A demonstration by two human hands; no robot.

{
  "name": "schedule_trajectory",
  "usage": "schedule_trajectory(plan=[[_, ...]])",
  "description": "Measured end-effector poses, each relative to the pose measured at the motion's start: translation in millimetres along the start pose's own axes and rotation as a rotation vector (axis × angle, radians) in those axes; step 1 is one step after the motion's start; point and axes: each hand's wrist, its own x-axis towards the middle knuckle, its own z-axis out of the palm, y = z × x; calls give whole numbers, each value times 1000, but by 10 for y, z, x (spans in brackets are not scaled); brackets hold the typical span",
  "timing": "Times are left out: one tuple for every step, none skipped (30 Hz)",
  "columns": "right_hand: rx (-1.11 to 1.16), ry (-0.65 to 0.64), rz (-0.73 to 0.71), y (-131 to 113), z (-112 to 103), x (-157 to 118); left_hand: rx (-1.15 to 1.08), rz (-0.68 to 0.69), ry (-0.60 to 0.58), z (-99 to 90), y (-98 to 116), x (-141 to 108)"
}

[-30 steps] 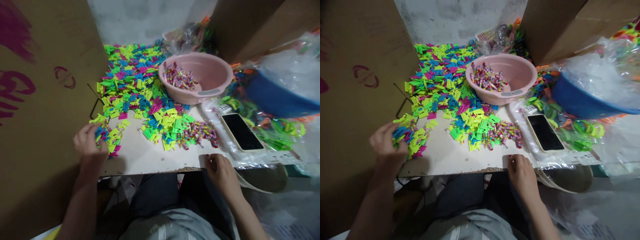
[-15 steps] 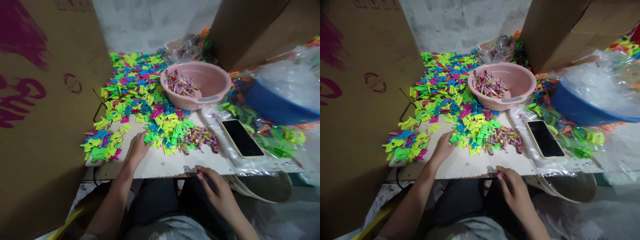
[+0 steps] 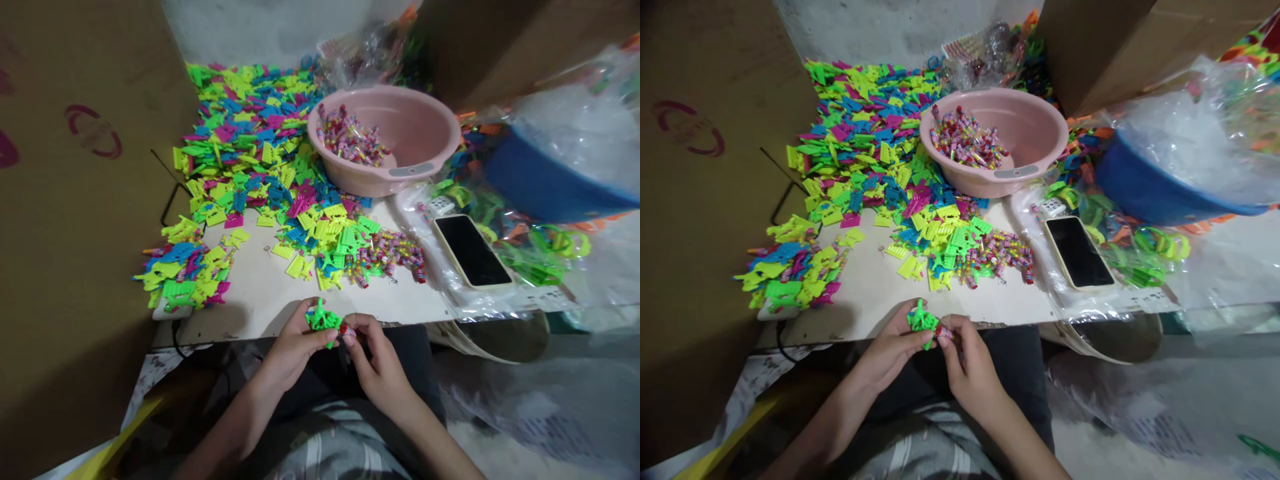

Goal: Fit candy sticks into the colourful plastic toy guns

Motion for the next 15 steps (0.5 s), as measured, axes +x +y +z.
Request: schedule_trajectory(plan=[[13, 5, 4, -12, -3, -6, -2, 9, 4, 35, -20, -17], [20, 11, 10, -20, -13, -15, 10, 28, 14, 55, -30, -26], [22, 20, 17, -27, -28, -25, 37, 51, 25, 65, -33, -32], [21, 33, 24, -31, -46, -36, 73, 73, 35, 68, -31, -37], [17, 46, 29, -35, -64, -46, 112, 93, 43, 66, -24, -44], [13, 56, 31, -38, -80, -55, 147, 112, 49, 63, -16, -54], [12, 60, 29, -42, -94, -62, 178, 132, 51, 61, -6, -68], [16, 58, 24, -46, -104, -68, 203, 153, 50, 59, 4, -83], [25, 57, 18, -51, -111, -71, 227, 173, 45, 59, 14, -99], [37, 59, 10, -56, -115, -73, 247, 193, 39, 61, 24, -115], [49, 66, 3, -61, -116, -75, 264, 210, 36, 64, 34, -130], [59, 80, -5, -65, -114, -78, 278, 223, 35, 68, 44, -143], [62, 92, -11, -68, -109, -81, 290, 233, 34, 72, 53, -156], [54, 100, -16, -70, -101, -86, 302, 240, 33, 77, 61, -167], [36, 104, -22, -72, -91, -90, 315, 248, 33, 80, 67, -178]])
